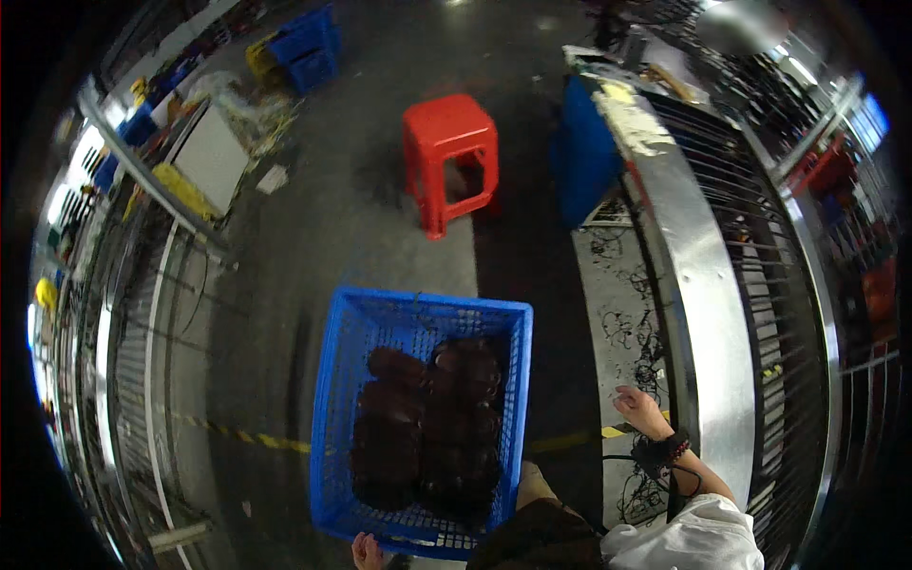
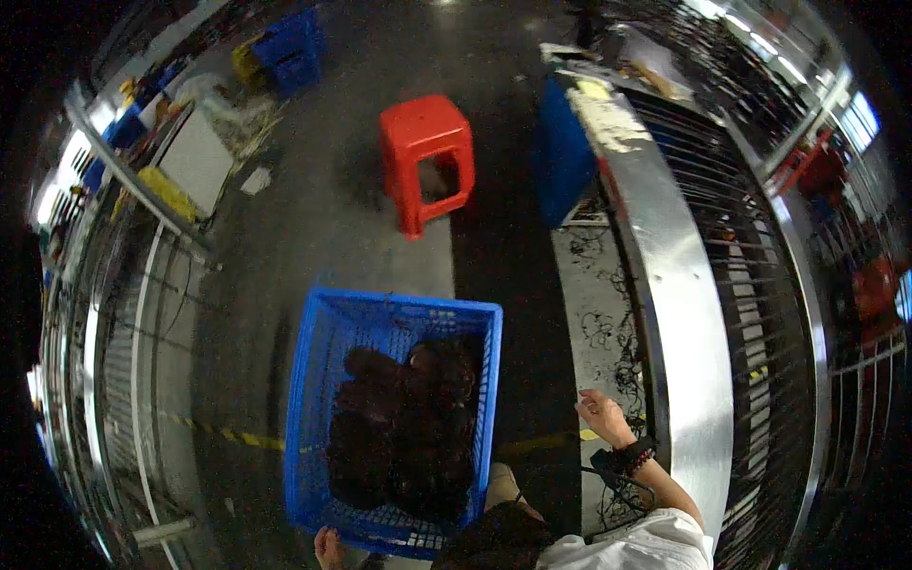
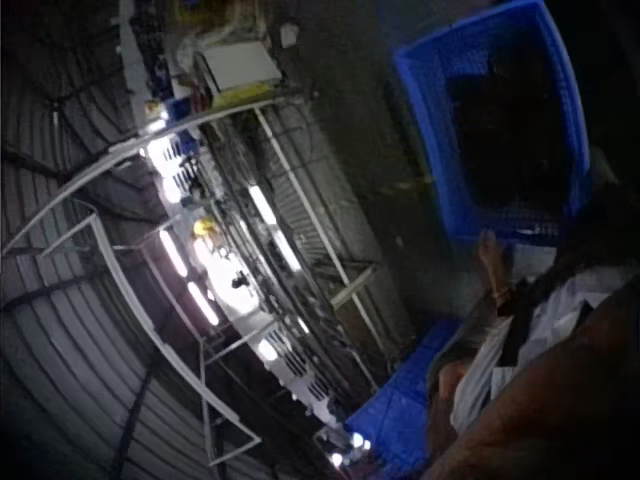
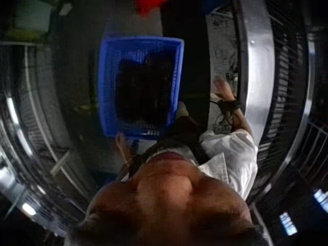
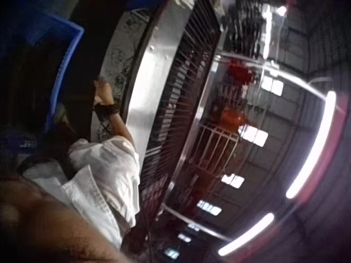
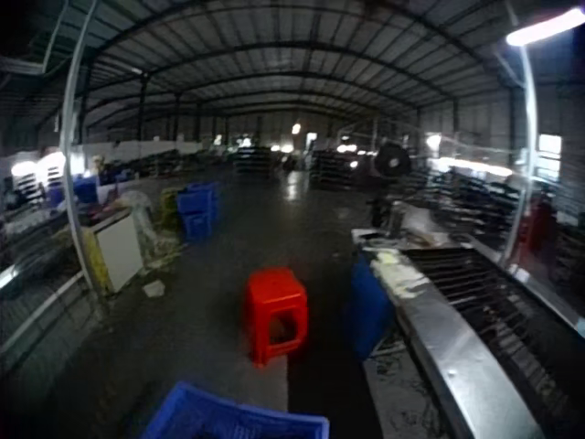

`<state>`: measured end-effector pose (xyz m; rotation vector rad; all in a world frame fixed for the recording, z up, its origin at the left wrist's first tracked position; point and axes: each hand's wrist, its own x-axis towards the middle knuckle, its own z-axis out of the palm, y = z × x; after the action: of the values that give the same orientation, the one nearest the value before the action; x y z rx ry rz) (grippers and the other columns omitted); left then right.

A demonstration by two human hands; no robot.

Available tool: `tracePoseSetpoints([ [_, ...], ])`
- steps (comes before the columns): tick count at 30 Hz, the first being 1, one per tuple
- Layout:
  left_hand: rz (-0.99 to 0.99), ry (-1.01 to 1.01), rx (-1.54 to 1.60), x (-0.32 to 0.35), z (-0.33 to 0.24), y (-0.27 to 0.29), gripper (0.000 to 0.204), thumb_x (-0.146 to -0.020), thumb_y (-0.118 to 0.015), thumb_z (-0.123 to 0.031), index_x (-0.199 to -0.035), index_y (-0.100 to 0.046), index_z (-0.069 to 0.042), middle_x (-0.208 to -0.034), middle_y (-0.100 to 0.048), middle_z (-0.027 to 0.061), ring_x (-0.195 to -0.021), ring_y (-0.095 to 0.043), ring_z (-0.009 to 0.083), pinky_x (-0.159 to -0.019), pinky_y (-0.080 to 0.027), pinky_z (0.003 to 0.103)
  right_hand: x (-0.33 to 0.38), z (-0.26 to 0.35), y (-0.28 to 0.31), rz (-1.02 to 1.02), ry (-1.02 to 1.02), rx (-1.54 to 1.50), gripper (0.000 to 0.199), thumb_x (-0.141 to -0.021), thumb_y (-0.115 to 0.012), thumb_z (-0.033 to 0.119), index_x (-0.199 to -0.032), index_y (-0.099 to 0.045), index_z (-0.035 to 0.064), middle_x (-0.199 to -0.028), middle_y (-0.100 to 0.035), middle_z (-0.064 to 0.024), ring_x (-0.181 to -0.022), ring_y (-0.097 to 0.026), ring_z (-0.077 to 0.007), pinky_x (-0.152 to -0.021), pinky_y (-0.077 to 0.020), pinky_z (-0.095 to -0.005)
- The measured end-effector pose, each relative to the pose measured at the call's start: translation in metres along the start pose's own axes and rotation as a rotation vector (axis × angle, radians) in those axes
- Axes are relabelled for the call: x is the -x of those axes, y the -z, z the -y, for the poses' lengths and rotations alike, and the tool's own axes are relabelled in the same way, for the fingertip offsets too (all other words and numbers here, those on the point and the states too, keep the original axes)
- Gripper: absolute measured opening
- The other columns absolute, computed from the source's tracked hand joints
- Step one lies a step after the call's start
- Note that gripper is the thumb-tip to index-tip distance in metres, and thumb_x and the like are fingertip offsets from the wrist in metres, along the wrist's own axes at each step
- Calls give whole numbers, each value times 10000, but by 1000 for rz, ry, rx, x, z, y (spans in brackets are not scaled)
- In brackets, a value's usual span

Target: Collect insoles from a conveyor belt and place them into a blue storage basket.

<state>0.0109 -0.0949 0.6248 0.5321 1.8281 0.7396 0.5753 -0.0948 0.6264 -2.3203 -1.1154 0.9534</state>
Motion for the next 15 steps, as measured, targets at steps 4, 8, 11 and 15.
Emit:
tracePoseSetpoints([
  [4,325,-563,-357,-16,-56,-30,449,-809,-589,-291,-1177,-465,-65,-1094,-534,124,-999,-488,207,-877,-379,348,119,-53,35,-222,-97,-247,351,-809,-573,218,-1060,-516,-21,-838,-610,-105,-773,-579,-167,-683,-457,-272],
  [8,384,-558,-367,-5,-66,-49,404,-838,-543,-237,-1164,-444,-20,-1072,-538,128,-954,-529,214,-805,-418,315,254,-107,-28,-350,-340,-361,328,-781,-587,226,-1010,-543,-5,-886,-614,-135,-831,-583,-195,-701,-464,-311],
  [11,362,-819,-810,13,-53,-34,417,-759,-610,-190,-1121,-477,-31,-1016,-560,131,-875,-553,238,-774,-432,329,336,-102,-88,29,-530,-236,468,-758,-589,326,-1114,-519,30,-1051,-570,-174,-995,-544,-270,-819,-436,-328],
  [15,551,-885,-1203,28,-34,-17,448,-754,-603,-276,-1114,-490,-36,-1013,-568,140,-911,-547,279,-781,-429,360,400,-130,-183,188,-58,-158,343,-789,-495,124,-1120,-515,34,-1060,-563,-181,-997,-538,-290,-815,-438,-343],
])
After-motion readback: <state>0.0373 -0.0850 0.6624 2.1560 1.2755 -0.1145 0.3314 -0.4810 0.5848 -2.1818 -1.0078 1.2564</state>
